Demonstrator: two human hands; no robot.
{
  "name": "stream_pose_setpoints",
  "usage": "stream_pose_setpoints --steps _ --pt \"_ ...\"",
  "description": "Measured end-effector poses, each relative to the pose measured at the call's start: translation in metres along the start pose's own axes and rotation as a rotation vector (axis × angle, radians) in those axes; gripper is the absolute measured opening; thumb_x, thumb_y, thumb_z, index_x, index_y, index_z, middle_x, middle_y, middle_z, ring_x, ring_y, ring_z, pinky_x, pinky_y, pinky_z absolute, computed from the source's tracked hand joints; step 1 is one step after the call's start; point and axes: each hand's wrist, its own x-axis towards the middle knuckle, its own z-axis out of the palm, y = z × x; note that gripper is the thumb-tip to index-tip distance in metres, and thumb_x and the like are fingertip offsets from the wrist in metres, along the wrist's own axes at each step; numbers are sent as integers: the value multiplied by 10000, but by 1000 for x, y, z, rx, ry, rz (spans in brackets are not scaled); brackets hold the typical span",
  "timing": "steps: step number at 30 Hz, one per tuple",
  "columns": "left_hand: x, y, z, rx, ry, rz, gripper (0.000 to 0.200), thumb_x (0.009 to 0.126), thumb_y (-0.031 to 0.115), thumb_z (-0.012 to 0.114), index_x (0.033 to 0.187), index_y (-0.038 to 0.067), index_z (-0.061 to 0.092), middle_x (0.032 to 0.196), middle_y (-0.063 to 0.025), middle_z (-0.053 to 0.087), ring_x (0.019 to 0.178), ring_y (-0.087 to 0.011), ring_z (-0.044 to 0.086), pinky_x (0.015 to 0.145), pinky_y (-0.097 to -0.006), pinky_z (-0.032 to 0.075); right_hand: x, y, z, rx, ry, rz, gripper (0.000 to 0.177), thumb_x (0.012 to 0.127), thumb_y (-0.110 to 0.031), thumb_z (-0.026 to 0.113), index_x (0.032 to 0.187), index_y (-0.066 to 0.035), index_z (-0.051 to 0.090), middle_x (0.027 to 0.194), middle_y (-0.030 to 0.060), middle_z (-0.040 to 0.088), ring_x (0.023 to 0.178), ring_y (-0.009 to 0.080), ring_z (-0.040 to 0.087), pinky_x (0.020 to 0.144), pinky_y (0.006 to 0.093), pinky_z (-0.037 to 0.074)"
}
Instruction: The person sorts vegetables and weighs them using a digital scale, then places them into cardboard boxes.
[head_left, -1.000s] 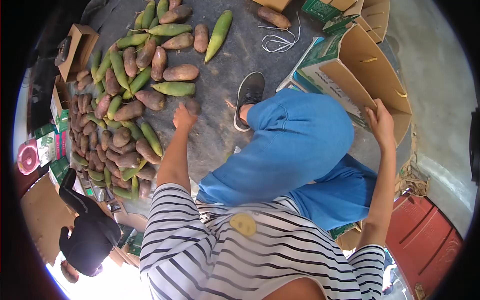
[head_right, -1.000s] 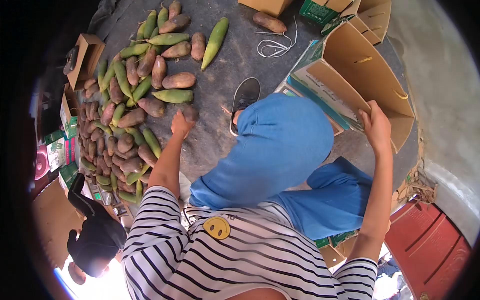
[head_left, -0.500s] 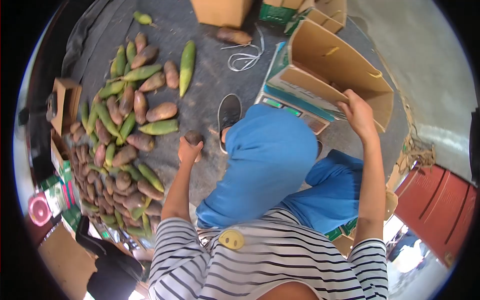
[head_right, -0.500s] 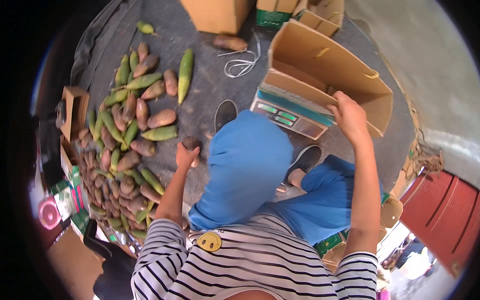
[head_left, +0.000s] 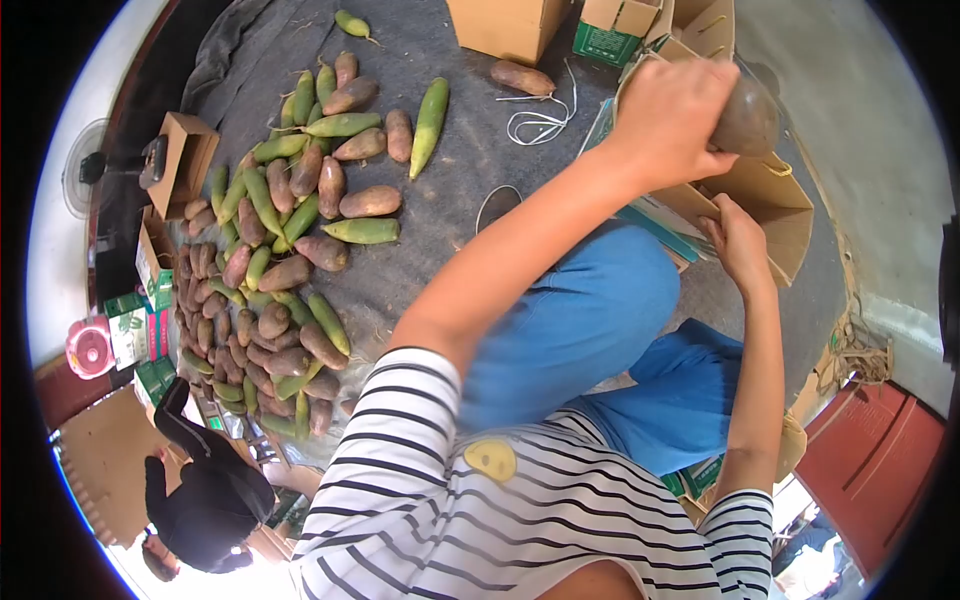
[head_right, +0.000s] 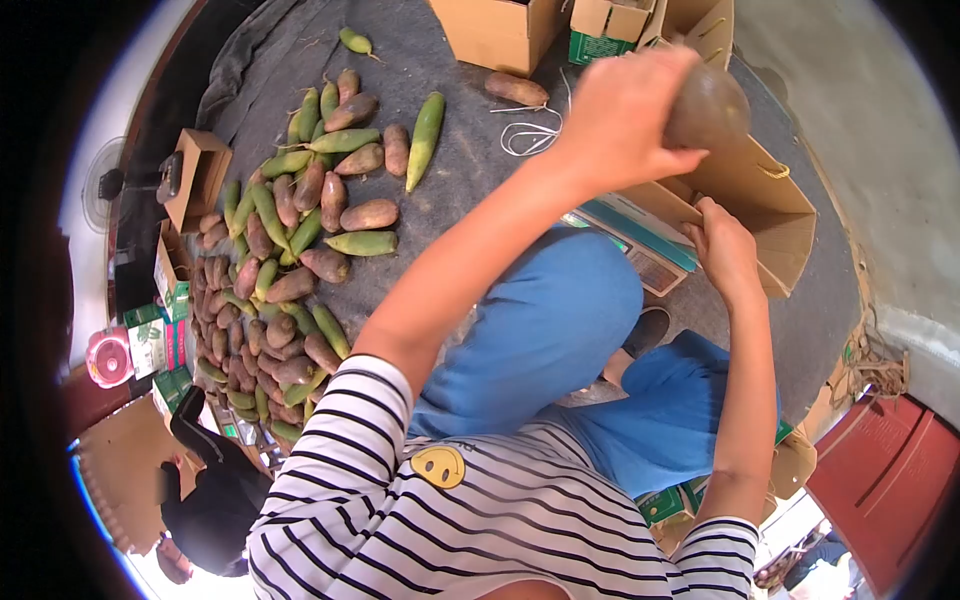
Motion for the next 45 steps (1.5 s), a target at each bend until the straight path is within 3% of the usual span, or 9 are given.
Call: stream_pose_setpoints --steps 6,10,14,23,26,29,35,38,45 --pt "-14 -22 40 159 -793 -315 620 695 362 749 1157 10 534 1007 -156 625 969 -319 602 847 -434 447 -3 2 1 -26 -18 -23 215 839 -164 628 955 -37 499 891 191 605 867 380 591 709 461 450" --pt "-35 -36 1 -85 -126 -57 428 799 283 661 1133 31 570 1011 -154 618 957 -321 602 828 -404 477 -3 0 -2 16 2 -51 207 841 -157 627 959 -42 502 900 186 606 872 376 591 707 454 452" --pt "-122 -72 -53 -62 31 -438 321 814 151 652 1101 25 579 1002 -150 606 925 -278 612 810 -361 485 -1 3 3 16 -10 -29 194 847 -156 625 966 -54 510 866 178 601 825 369 590 687 437 448" --pt "-382 -162 -163 714 -764 -1267 385 772 237 666 1094 68 541 1150 -141 551 1089 -309 540 880 -461 452 2 5 5 46 -1 -21 189 860 -151 622 998 -69 523 813 175 588 720 345 577 650 404 445" --pt "-418 -186 -174 901 -922 -1201 425 754 205 682 1124 70 523 1155 -115 537 1138 -299 505 881 -441 458 5 5 5 48 3 -26 186 867 -153 613 1002 -62 523 844 175 603 755 354 590 664 403 450" --pt "-442 -204 -172 1009 -824 -688 391 759 159 665 1112 92 511 1164 -91 505 1136 -270 488 892 -430 439 6 0 2 44 -18 -2 184 875 -160 603 1004 -55 524 871 177 613 799 364 599 683 403 453" --pt "-415 -204 -154 925 -1360 -875 350 826 150 586 1175 134 554 1177 -67 519 1134 -268 466 897 -457 399 8 2 1 37 -42 16 181 881 -163 593 1004 -49 526 893 183 616 839 368 600 707 397 457" --pt "-448 -207 -157 1173 -1294 -438 320 840 195 570 1155 136 564 1119 -56 509 1102 -257 458 873 -459 379 10 1 2 49 -38 22 178 881 -159 596 1002 -48 528 898 180 616 839 362 600 711 393 458" --pt "-458 -225 -148 1005 -1440 -637 285 834 215 564 1107 135 592 1066 -33 518 1047 -244 468 829 -442 379 10 -2 1 62 -61 67 177 877 -153 605 998 -48 530 879 174 603 818 351 592 700 379 454"
